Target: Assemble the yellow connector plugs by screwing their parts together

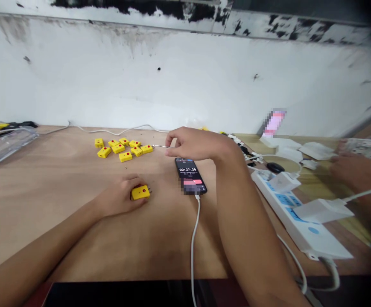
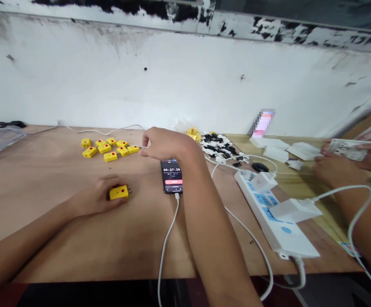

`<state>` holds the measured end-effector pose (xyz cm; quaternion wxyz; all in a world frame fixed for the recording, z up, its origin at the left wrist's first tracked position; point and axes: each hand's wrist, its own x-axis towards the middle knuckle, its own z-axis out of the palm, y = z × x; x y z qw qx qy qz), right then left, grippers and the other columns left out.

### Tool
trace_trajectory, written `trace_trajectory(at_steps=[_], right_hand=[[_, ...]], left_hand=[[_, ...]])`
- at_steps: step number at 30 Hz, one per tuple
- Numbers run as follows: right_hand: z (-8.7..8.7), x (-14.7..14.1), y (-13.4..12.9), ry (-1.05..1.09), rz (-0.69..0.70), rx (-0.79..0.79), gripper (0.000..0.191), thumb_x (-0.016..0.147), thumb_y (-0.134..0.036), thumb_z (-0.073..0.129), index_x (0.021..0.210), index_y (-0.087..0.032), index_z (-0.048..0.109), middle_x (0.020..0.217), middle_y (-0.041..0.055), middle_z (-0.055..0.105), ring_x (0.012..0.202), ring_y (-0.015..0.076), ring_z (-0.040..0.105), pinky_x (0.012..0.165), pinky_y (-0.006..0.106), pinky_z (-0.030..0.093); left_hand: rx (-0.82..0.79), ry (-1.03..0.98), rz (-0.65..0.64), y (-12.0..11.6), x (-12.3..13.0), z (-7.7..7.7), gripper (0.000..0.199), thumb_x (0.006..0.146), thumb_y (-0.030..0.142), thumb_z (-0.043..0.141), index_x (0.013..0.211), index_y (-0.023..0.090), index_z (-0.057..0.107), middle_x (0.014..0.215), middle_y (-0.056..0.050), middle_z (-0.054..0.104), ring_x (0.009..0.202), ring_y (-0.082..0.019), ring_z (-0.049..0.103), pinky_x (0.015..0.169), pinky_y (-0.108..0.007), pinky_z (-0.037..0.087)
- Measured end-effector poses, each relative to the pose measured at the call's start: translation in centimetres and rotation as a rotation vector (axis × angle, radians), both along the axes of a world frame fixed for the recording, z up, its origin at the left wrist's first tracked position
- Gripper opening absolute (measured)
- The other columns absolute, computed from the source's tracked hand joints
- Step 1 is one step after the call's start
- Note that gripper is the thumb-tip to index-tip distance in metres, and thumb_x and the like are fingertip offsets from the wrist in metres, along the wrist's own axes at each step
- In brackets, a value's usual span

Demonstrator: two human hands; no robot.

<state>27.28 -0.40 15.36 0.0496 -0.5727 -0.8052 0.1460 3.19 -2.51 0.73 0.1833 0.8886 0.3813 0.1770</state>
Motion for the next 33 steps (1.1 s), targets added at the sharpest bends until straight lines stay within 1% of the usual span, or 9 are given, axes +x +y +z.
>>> trace_trajectory(at_steps=[3,7,15,18,20,23,26,29,33], right_hand=[[0.1,0.0,-0.2,-0.001,0.009,0.013,0.027,0.084,-0.035,0.067,0.106,-0.021,0.067,0.107,0.0065,0.071,0.082,0.0191,0.063,0.069,0.031,0.041],[-0.1,-0.1,-0.1,0.015,0.029,0.023,0.027,0.083,-0.034,0.067,0.106,-0.020,0.068,0.103,0.0069,0.072,0.078,0.0182,0.063,0.067,0.031,0.041],[-1.2,-0.5,0.8,-0.045,0.043,0.028,0.026,0.077,-0.023,0.068,0.103,-0.019,0.071,0.103,0.0093,0.073,0.077,0.0201,0.064,0.063,0.030,0.041],[-1.7,-1.2,0.9,-0.049,0.036,0.020,0.044,0.073,-0.007,0.063,0.115,-0.018,0.068,0.110,0.0102,0.072,0.084,0.0208,0.064,0.066,0.029,0.042],[-2.5,-2.1,1.2,-0.035,0.066,-0.003,0.051,0.071,-0.001,0.059,0.118,-0.019,0.068,0.110,0.0097,0.072,0.085,0.0201,0.064,0.066,0.028,0.041],[-4.8,-4.1,2.2,0.023,0.140,0.035,0.047,0.071,0.001,0.057,0.111,-0.021,0.071,0.105,0.0086,0.073,0.084,0.0197,0.063,0.066,0.028,0.040],[-8.3,-6.2,3.7,0.209,0.165,0.052,0.032,0.075,-0.003,0.054,0.096,-0.018,0.072,0.097,0.0085,0.074,0.081,0.0182,0.061,0.067,0.027,0.039],[-11.9,-7.4,5.1,0.488,0.090,0.107,0.016,0.071,-0.005,0.057,0.074,-0.017,0.066,0.075,0.0050,0.069,0.067,0.0157,0.056,0.062,0.027,0.037],[-15.1,-7.2,5.9,0.620,0.042,0.152,0.010,0.072,-0.010,0.056,0.074,-0.016,0.064,0.074,0.0024,0.066,0.070,0.0139,0.058,0.064,0.025,0.041]], left_hand=[[-0.016,0.029,0.009,-0.1,0.0,0.1,0.027,0.085,0.040,0.066,0.104,0.020,0.065,0.102,-0.006,0.065,0.094,-0.026,0.062,0.082,-0.038,0.052],[-0.057,0.038,0.003,0.4,-0.6,0.4,0.036,0.086,0.041,0.067,0.115,0.021,0.066,0.115,-0.008,0.067,0.105,-0.028,0.062,0.091,-0.040,0.051],[-0.118,0.021,-0.029,1.3,-1.8,-0.9,0.049,0.086,0.047,0.068,0.130,0.027,0.063,0.140,-0.007,0.058,0.125,-0.033,0.057,0.103,-0.043,0.049],[-0.120,-0.002,-0.019,1.1,-1.9,-0.7,0.052,0.087,0.049,0.065,0.133,0.025,0.059,0.136,-0.008,0.061,0.121,-0.031,0.060,0.099,-0.042,0.051],[-0.149,0.002,0.000,0.9,-1.8,-0.3,0.043,0.090,0.047,0.061,0.125,0.022,0.060,0.121,-0.008,0.067,0.105,-0.028,0.065,0.087,-0.039,0.054],[-0.176,0.006,-0.013,0.9,-1.7,0.1,0.034,0.090,0.046,0.060,0.112,0.021,0.063,0.104,-0.006,0.069,0.088,-0.023,0.064,0.074,-0.035,0.052],[-0.174,-0.027,-0.059,1.0,-1.4,0.0,0.032,0.088,0.044,0.061,0.111,0.021,0.063,0.106,-0.006,0.068,0.094,-0.024,0.064,0.080,-0.035,0.052],[-0.114,-0.033,-0.088,1.0,-1.2,-0.5,0.030,0.088,0.038,0.060,0.112,0.020,0.063,0.112,-0.008,0.066,0.102,-0.026,0.062,0.089,-0.038,0.051],[-0.068,-0.041,-0.134,0.9,-1.3,-0.6,0.033,0.086,0.038,0.065,0.113,0.020,0.063,0.115,-0.009,0.065,0.107,-0.027,0.061,0.092,-0.039,0.050]])
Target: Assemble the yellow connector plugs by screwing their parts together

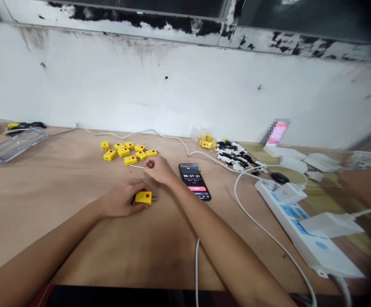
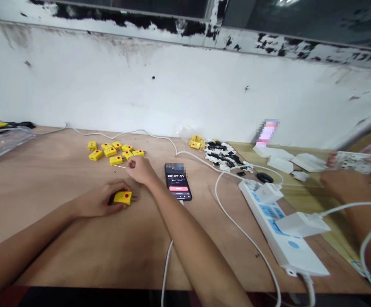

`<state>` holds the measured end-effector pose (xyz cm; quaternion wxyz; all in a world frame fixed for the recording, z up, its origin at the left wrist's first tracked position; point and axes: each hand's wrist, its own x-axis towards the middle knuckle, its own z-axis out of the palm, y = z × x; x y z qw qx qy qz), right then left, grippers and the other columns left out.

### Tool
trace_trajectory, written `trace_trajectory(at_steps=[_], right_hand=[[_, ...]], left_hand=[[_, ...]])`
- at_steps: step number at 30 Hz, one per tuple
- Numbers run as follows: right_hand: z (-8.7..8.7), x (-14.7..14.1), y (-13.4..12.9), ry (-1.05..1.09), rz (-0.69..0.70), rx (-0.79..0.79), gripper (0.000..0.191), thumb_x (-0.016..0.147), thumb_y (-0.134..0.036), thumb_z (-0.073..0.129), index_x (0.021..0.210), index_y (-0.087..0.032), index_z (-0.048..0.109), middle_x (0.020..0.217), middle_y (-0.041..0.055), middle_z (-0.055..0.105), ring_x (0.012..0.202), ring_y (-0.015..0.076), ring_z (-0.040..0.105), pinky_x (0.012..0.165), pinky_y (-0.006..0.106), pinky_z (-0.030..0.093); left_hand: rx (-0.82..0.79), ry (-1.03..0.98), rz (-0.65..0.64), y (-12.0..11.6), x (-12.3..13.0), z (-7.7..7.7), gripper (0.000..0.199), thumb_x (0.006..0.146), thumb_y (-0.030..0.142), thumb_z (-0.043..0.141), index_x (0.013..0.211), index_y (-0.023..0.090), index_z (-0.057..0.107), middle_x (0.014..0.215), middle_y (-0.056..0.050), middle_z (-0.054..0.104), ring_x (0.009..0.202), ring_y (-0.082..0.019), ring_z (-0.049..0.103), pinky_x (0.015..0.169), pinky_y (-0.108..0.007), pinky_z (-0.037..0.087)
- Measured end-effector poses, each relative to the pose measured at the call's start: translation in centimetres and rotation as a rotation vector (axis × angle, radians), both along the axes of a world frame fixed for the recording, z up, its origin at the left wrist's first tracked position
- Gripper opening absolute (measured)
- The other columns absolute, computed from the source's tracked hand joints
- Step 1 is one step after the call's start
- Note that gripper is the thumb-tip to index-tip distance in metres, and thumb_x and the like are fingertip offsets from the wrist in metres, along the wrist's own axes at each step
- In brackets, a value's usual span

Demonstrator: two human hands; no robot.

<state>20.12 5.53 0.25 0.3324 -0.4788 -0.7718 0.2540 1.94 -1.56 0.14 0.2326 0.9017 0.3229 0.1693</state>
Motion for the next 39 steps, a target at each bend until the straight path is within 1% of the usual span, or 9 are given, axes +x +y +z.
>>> trace_trajectory(at_steps=[3,5,7,10,13,20,27,33,39], right_hand=[[-1.3,0.6,-0.2,0.068,0.045,-0.008,0.009,0.074,-0.013,0.056,0.076,-0.016,0.064,0.072,-0.0009,0.065,0.068,0.0109,0.057,0.064,0.022,0.043],[-1.8,0.8,-0.4,0.087,0.055,-0.008,0.006,0.072,-0.014,0.058,0.073,-0.016,0.064,0.067,-0.0022,0.062,0.064,0.0102,0.055,0.062,0.022,0.042],[-2.0,0.8,-0.5,0.091,0.058,-0.001,0.003,0.070,-0.015,0.061,0.069,-0.016,0.063,0.064,-0.0029,0.059,0.063,0.0102,0.053,0.061,0.022,0.040],[-2.1,0.7,-0.6,0.074,0.079,0.011,0.002,0.068,-0.015,0.063,0.067,-0.017,0.063,0.064,-0.0032,0.058,0.063,0.0104,0.052,0.062,0.023,0.039],[-2.2,0.5,-0.4,0.029,0.096,0.036,0.003,0.068,-0.014,0.062,0.067,-0.017,0.063,0.064,-0.0025,0.059,0.063,0.0105,0.052,0.062,0.024,0.039],[-2.7,0.5,-0.3,0.022,0.109,0.097,0.002,0.071,-0.015,0.062,0.072,-0.017,0.063,0.068,-0.0013,0.061,0.064,0.0107,0.054,0.065,0.023,0.041],[-2.9,0.6,-0.4,0.039,0.095,0.091,0.004,0.071,-0.016,0.061,0.072,-0.016,0.064,0.066,-0.0018,0.061,0.063,0.0106,0.053,0.063,0.023,0.040],[-2.8,0.7,-1.2,0.142,0.051,0.098,0.006,0.071,-0.017,0.058,0.072,-0.016,0.064,0.068,-0.0013,0.063,0.063,0.0108,0.053,0.063,0.023,0.041],[-1.4,1.7,-2.4,0.173,0.026,0.067,0.008,0.072,-0.017,0.058,0.074,-0.017,0.065,0.070,-0.0006,0.065,0.065,0.0119,0.057,0.063,0.023,0.043]], left_hand=[[-0.046,-0.107,0.038,0.6,-0.8,0.3,0.040,0.085,0.045,0.066,0.116,0.020,0.062,0.109,-0.007,0.067,0.097,-0.023,0.062,0.085,-0.034,0.050],[-0.053,-0.265,0.219,1.6,-1.8,0.2,0.034,0.089,0.049,0.059,0.100,0.018,0.066,0.092,-0.005,0.068,0.084,-0.020,0.061,0.075,-0.031,0.049],[-0.044,-0.539,0.482,3.0,-3.1,-0.2,0.043,0.091,0.056,0.052,0.075,0.018,0.062,0.074,-0.003,0.063,0.073,-0.018,0.057,0.070,-0.029,0.047],[-0.133,-0.818,0.710,5.2,-4.9,-1.4,0.047,0.087,0.062,0.054,0.074,0.018,0.062,0.073,-0.003,0.062,0.067,-0.016,0.055,0.066,-0.028,0.046],[-0.192,-0.834,0.822,6.3,-5.7,-2.2,0.048,0.083,0.066,0.057,0.073,0.019,0.062,0.071,-0.003,0.061,0.066,-0.016,0.053,0.061,-0.027,0.045],[-0.169,-0.645,0.765,5.2,-4.8,-1.3,0.051,0.082,0.069,0.058,0.069,0.019,0.061,0.065,-0.002,0.057,0.060,-0.016,0.049,0.053,-0.028,0.039],[-0.134,-0.605,0.729,5.0,-4.9,-1.1,0.048,0.086,0.064,0.055,0.070,0.019,0.059,0.068,-0.002,0.058,0.064,-0.016,0.052,0.061,-0.029,0.039],[-0.100,-0.626,0.594,5.0,-4.7,-1.2,0.038,0.080,0.051,0.062,0.100,0.019,0.060,0.098,-0.006,0.067,0.085,-0.020,0.060,0.073,-0.031,0.047],[0.045,-0.290,0.462,4.5,-4.6,-0.7,0.038,0.078,0.036,0.055,0.111,0.020,0.064,0.115,-0.007,0.067,0.107,-0.027,0.059,0.089,-0.037,0.048]])
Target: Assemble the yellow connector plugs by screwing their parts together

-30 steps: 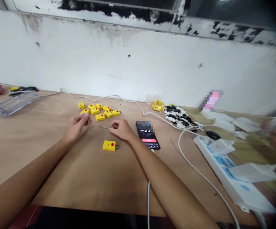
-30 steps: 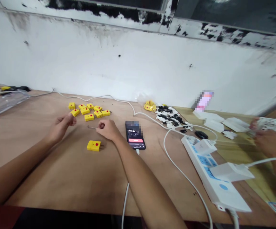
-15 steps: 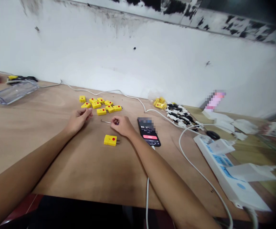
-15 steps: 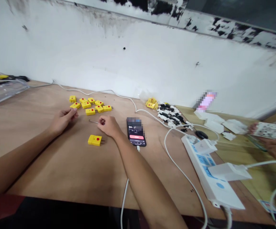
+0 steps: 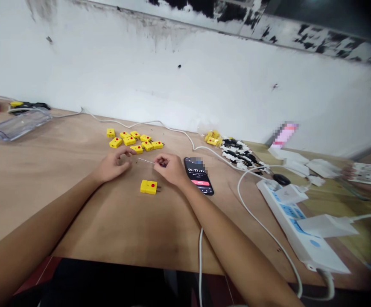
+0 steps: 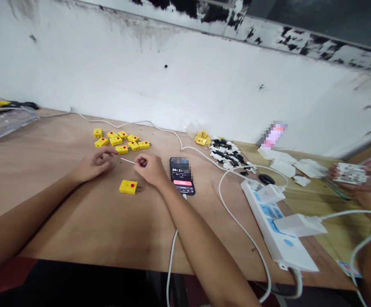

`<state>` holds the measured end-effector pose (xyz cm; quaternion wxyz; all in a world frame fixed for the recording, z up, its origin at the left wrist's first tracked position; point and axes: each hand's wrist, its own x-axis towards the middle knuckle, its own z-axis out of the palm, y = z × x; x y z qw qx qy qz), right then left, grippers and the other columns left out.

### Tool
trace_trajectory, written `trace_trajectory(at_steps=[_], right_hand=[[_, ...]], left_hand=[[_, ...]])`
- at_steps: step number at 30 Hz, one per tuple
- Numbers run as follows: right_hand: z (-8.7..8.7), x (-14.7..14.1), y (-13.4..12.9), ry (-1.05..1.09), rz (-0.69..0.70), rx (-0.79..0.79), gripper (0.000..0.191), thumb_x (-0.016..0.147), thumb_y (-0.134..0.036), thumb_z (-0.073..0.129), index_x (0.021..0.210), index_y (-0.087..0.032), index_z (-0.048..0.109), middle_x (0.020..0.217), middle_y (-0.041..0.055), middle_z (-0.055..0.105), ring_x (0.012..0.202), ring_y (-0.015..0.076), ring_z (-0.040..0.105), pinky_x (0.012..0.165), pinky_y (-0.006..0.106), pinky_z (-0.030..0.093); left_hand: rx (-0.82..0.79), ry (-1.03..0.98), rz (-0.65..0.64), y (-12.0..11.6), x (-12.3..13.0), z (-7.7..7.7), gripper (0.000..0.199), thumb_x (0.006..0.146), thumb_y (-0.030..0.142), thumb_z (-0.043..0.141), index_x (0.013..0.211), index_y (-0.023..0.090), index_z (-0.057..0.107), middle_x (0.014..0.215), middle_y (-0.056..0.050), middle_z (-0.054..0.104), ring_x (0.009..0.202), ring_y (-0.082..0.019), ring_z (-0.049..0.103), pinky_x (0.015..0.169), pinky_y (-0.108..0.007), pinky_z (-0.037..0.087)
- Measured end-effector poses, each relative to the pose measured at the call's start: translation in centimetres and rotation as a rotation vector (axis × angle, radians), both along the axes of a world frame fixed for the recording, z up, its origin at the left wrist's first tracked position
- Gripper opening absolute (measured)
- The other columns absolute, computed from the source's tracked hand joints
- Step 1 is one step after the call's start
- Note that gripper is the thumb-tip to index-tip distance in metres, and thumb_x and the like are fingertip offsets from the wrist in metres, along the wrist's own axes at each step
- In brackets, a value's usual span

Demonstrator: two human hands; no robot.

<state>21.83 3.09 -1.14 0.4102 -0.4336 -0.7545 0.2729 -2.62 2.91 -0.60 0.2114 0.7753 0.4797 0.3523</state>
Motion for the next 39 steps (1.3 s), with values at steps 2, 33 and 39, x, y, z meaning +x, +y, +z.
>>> trace_trajectory(at_steps=[2,33,39], right_hand=[[0.0,0.4,-0.3,-0.048,-0.020,-0.023,0.008,0.073,-0.016,0.059,0.074,-0.017,0.067,0.071,0.0005,0.067,0.066,0.0124,0.058,0.064,0.024,0.044],[-1.5,-0.5,0.2,-0.101,0.075,0.045,0.011,0.085,-0.017,0.060,0.084,-0.015,0.071,0.085,0.0058,0.075,0.077,0.0148,0.066,0.074,0.026,0.048],[-1.6,-0.5,0.3,-0.112,0.062,0.062,0.011,0.084,-0.015,0.061,0.083,-0.014,0.072,0.084,0.0065,0.076,0.076,0.0154,0.067,0.074,0.026,0.049]], left_hand=[[0.021,0.067,-0.008,0.2,-0.1,-0.1,0.037,0.077,0.034,0.054,0.109,0.019,0.065,0.119,-0.008,0.067,0.110,-0.028,0.058,0.091,-0.038,0.048],[-0.117,0.061,0.153,0.9,-0.2,-0.4,0.037,0.078,0.037,0.059,0.105,0.016,0.071,0.087,-0.006,0.071,0.077,-0.021,0.062,0.072,-0.031,0.049],[-0.108,0.086,0.141,1.1,-0.4,-0.6,0.039,0.080,0.039,0.057,0.108,0.014,0.070,0.088,-0.006,0.070,0.074,-0.019,0.061,0.071,-0.030,0.049]])
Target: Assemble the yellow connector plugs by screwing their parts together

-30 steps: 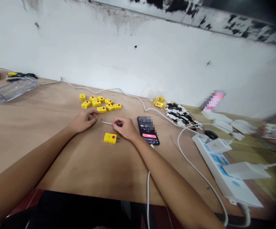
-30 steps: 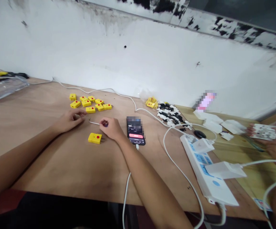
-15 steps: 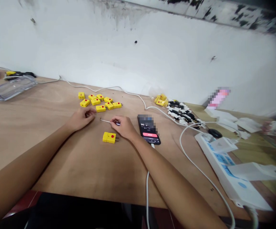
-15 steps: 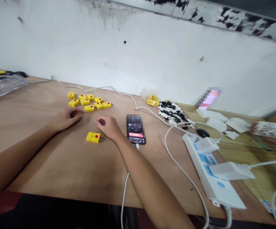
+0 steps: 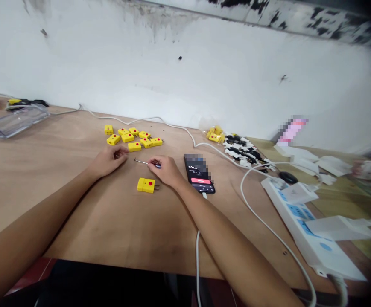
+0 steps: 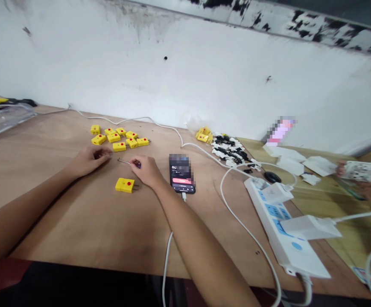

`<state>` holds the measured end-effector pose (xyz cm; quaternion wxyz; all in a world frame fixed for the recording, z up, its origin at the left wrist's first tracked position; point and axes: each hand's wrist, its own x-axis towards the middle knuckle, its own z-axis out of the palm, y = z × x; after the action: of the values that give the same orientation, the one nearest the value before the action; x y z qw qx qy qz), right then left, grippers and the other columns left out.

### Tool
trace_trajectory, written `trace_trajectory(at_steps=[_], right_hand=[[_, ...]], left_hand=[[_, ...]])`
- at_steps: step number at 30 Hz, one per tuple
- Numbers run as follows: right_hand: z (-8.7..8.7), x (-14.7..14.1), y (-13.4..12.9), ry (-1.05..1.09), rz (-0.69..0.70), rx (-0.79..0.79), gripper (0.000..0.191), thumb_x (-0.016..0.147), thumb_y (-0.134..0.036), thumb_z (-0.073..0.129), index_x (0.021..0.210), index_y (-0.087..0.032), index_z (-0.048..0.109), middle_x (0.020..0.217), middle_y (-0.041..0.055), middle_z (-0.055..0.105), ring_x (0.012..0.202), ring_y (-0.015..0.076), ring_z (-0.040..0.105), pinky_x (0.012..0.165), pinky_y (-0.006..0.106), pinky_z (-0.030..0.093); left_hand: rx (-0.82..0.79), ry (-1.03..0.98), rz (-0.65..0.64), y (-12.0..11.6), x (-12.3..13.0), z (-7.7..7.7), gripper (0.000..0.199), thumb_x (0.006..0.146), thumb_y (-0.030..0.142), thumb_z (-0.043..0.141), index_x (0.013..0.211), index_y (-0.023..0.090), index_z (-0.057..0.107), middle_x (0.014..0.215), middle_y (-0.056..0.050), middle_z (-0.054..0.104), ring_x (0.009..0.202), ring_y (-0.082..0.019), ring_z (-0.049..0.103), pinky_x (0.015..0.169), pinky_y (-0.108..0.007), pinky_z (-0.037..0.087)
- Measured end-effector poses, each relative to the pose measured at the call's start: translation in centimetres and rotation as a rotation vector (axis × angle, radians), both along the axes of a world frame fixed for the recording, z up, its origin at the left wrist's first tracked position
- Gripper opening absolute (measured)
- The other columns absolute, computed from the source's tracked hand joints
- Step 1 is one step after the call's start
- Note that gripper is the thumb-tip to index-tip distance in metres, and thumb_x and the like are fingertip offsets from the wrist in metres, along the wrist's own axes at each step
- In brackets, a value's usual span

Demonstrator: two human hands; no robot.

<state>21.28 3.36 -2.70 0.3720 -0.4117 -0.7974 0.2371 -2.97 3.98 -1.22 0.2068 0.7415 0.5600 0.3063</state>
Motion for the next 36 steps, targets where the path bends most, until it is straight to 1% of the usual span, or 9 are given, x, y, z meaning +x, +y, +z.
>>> trace_trajectory(at_steps=[5,9,13,17,21,24,27,30,36], right_hand=[[-0.20,-0.10,0.13,0.039,-0.014,-0.023,0.011,0.084,-0.016,0.061,0.082,-0.016,0.072,0.082,0.0054,0.076,0.075,0.0155,0.067,0.072,0.027,0.050],[-0.20,0.02,0.08,0.085,-0.034,-0.049,0.010,0.082,-0.017,0.062,0.081,-0.016,0.073,0.079,0.0043,0.075,0.073,0.0153,0.067,0.071,0.027,0.051],[-0.17,0.37,-0.09,0.145,-0.044,-0.079,0.010,0.080,-0.019,0.063,0.080,-0.016,0.073,0.080,0.0043,0.075,0.074,0.0152,0.068,0.072,0.027,0.051],[-0.16,0.62,-0.24,0.184,-0.032,-0.095,0.010,0.079,-0.020,0.063,0.081,-0.015,0.072,0.082,0.0053,0.076,0.075,0.0155,0.068,0.072,0.027,0.051],[-0.10,0.61,-0.30,0.180,-0.015,-0.112,0.011,0.079,-0.021,0.063,0.081,-0.016,0.073,0.081,0.0051,0.075,0.075,0.0154,0.068,0.072,0.028,0.052],[-0.13,0.57,-0.25,0.187,-0.015,-0.118,0.011,0.079,-0.021,0.063,0.081,-0.016,0.072,0.082,0.0052,0.075,0.075,0.0153,0.068,0.072,0.028,0.052],[-0.22,0.60,-0.15,0.200,-0.011,-0.126,0.010,0.079,-0.021,0.064,0.081,-0.016,0.072,0.081,0.0048,0.075,0.074,0.0152,0.068,0.072,0.028,0.052],[-0.28,0.67,-0.11,0.201,0.003,-0.121,0.010,0.079,-0.021,0.063,0.081,-0.016,0.072,0.081,0.0039,0.075,0.074,0.0149,0.067,0.072,0.027,0.052],[-0.31,0.77,-0.11,0.220,0.022,-0.126,0.011,0.079,-0.023,0.064,0.081,-0.016,0.072,0.083,0.0042,0.075,0.076,0.0150,0.067,0.073,0.027,0.051]], left_hand=[[0.001,0.008,0.010,-0.09,0.07,0.15,0.040,0.082,0.040,0.056,0.109,0.014,0.070,0.092,-0.007,0.072,0.075,-0.019,0.061,0.071,-0.030,0.050],[0.008,-0.005,0.008,0.03,0.12,-0.10,0.038,0.083,0.041,0.056,0.107,0.015,0.070,0.094,-0.007,0.072,0.076,-0.019,0.061,0.071,-0.030,0.050],[0.000,-0.015,-0.053,-0.04,0.11,-0.31,0.043,0.083,0.045,0.059,0.112,0.016,0.069,0.096,-0.007,0.070,0.071,-0.017,0.060,0.067,-0.030,0.048],[-0.010,0.024,-0.140,-0.48,0.18,0.00,0.046,0.085,0.049,0.061,0.117,0.018,0.069,0.104,-0.007,0.070,0.070,-0.016,0.058,0.067,-0.029,0.047],[-0.066,0.030,-0.170,-0.68,0.31,0.22,0.047,0.087,0.054,0.061,0.117,0.019,0.069,0.096,-0.005,0.072,0.067,-0.015,0.057,0.062,-0.026,0.043],[-0.062,0.057,-0.182,-0.61,0.37,0.12,0.043,0.086,0.053,0.061,0.111,0.019,0.072,0.089,-0.003,0.072,0.063,-0.014,0.054,0.059,-0.025,0.041],[-0.049,0.063,-0.181,-0.48,0.39,-0.04,0.039,0.087,0.053,0.061,0.104,0.020,0.073,0.087,-0.002,0.073,0.066,-0.015,0.056,0.061,-0.026,0.042],[-0.052,0.060,-0.170,-0.36,0.44,-0.15,0.038,0.086,0.052,0.062,0.103,0.020,0.074,0.086,-0.002,0.073,0.071,-0.016,0.059,0.065,-0.026,0.043],[-0.042,0.020,-0.158,-0.24,0.60,-0.24,0.037,0.084,0.048,0.066,0.105,0.019,0.075,0.078,-0.001,0.072,0.064,-0.015,0.058,0.060,-0.024,0.042]])
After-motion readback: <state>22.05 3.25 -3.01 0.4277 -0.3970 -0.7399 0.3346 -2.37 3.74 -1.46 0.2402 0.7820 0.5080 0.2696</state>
